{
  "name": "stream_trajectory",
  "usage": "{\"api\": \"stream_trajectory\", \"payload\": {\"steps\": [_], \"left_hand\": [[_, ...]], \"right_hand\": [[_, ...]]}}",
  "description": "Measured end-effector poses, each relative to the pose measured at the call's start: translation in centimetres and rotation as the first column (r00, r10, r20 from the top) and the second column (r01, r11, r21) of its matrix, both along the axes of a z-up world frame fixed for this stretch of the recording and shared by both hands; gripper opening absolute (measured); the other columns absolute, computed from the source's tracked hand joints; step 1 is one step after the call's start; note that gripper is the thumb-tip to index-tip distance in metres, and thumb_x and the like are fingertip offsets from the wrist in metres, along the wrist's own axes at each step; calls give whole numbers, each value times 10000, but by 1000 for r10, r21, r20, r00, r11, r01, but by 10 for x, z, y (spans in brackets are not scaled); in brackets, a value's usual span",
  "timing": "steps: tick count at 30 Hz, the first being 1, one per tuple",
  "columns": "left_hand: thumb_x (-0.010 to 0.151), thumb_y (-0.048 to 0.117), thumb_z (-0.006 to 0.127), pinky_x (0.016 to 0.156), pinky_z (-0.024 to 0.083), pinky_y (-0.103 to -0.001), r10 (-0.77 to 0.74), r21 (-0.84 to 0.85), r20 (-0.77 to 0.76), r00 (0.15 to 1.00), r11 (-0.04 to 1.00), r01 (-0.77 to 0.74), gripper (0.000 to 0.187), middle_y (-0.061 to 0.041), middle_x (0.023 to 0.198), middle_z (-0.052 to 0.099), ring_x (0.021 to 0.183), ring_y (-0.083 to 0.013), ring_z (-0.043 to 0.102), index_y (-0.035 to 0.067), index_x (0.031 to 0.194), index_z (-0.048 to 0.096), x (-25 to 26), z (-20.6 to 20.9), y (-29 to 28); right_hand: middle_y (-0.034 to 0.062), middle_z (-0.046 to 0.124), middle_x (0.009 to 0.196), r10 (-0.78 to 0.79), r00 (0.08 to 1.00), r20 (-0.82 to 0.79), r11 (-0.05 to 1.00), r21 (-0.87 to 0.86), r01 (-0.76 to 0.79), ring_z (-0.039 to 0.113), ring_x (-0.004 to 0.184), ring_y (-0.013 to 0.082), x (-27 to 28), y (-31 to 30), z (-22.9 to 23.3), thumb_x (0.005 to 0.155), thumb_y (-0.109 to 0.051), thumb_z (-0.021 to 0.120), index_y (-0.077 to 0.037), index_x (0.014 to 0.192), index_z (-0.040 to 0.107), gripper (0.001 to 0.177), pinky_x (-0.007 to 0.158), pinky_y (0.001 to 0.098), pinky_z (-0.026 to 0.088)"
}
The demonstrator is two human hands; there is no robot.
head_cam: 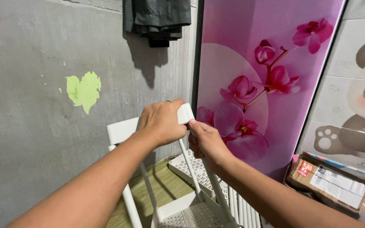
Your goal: The person assembles a white plastic storage rack by inserting vertical poles into a perforated tray and attaching horizontal crossbars. They then place a small pink and blue packet into a nearby basket.
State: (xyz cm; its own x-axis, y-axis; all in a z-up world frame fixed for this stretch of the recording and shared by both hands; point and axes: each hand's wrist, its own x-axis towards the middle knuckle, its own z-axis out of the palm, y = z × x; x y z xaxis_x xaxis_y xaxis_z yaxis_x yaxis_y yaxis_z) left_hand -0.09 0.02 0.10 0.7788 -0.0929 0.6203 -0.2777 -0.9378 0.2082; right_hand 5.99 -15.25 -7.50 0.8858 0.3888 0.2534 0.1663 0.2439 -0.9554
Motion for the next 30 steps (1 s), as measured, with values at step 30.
{"api": "stream_trajectory", "payload": {"steps": [30], "left_hand": [[643, -165, 687, 815, 573, -322, -452, -644, -120, 884, 713, 277, 623, -69, 1047, 728, 971, -194, 692, 87, 1213, 684, 74, -14, 104]], "right_hand": [[169, 569, 989, -575, 757, -310, 817, -271, 509, 603, 846, 256, 103, -150, -79, 946, -86, 650, 56, 1095, 610, 210, 774, 401, 645]]}}
